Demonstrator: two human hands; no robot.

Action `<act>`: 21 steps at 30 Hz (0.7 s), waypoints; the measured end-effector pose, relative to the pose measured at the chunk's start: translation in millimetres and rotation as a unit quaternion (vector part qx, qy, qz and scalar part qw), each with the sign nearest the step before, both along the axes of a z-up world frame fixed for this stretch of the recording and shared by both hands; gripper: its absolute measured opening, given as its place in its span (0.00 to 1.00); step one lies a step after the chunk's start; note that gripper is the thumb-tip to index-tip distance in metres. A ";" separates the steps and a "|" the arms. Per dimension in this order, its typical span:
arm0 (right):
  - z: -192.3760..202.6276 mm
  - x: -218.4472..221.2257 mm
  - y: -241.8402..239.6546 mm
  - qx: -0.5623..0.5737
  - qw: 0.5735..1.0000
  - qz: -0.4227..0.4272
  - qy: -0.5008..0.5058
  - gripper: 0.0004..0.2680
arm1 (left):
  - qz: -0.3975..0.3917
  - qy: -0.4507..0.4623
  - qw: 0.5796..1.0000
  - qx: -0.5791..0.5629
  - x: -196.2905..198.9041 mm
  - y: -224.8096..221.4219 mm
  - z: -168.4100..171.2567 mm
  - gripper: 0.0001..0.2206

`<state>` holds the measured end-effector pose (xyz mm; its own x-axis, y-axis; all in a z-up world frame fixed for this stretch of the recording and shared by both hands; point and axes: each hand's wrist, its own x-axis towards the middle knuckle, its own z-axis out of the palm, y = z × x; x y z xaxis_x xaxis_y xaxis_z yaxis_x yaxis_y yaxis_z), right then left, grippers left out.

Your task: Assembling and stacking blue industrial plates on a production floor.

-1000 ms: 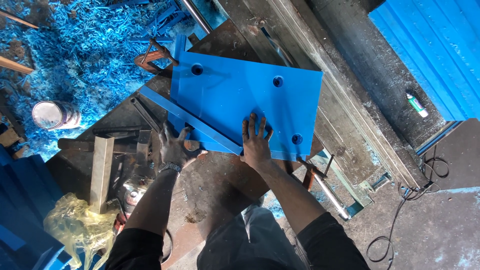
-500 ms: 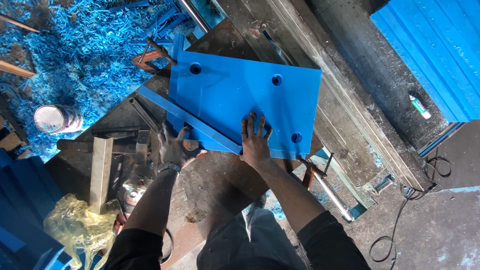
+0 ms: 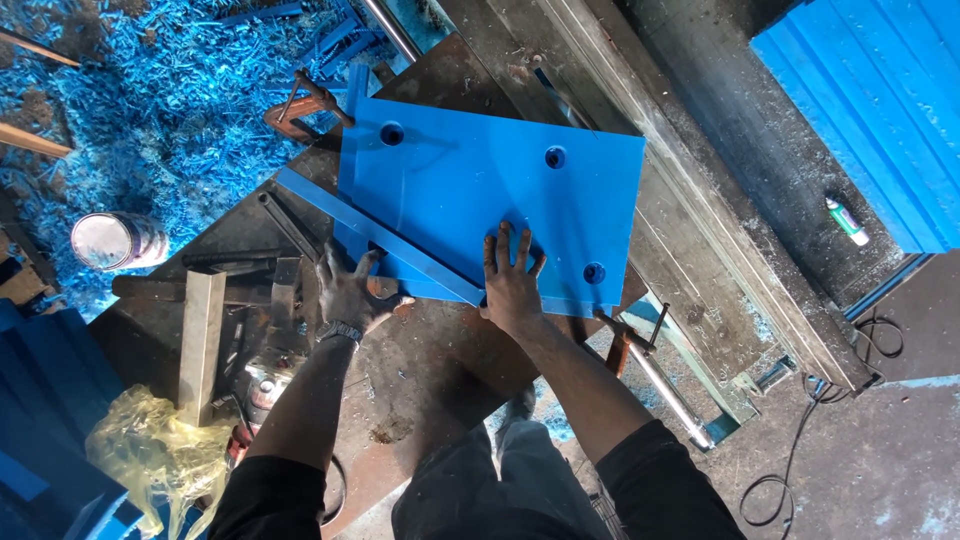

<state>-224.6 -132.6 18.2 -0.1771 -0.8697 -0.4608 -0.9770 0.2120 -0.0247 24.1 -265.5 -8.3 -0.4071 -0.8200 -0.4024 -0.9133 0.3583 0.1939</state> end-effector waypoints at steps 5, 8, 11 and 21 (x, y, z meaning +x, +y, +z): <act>-0.1 1.3 -8.9 -0.007 1.000 -0.004 0.007 0.52 | -0.015 0.030 0.999 -0.029 12.0 -5.3 -37.9 0.51; 10.4 9.5 -16.3 -0.007 1.000 -0.005 0.003 0.52 | 0.013 0.031 0.999 0.003 7.6 -14.7 7.4 0.50; 8.4 6.7 -21.8 0.002 1.000 -0.007 0.005 0.52 | 0.049 0.027 0.996 0.066 -2.5 -21.6 29.7 0.48; 9.2 12.8 -38.8 -0.004 1.000 0.001 0.031 0.52 | 0.023 0.098 0.995 -0.009 11.6 -36.2 8.6 0.46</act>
<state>-211.8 -171.3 27.4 -0.2030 -0.8735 -0.4425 -0.9771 0.2098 0.0342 35.7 -301.7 0.4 -0.4386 -0.8456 -0.3042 -0.8738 0.3221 0.3644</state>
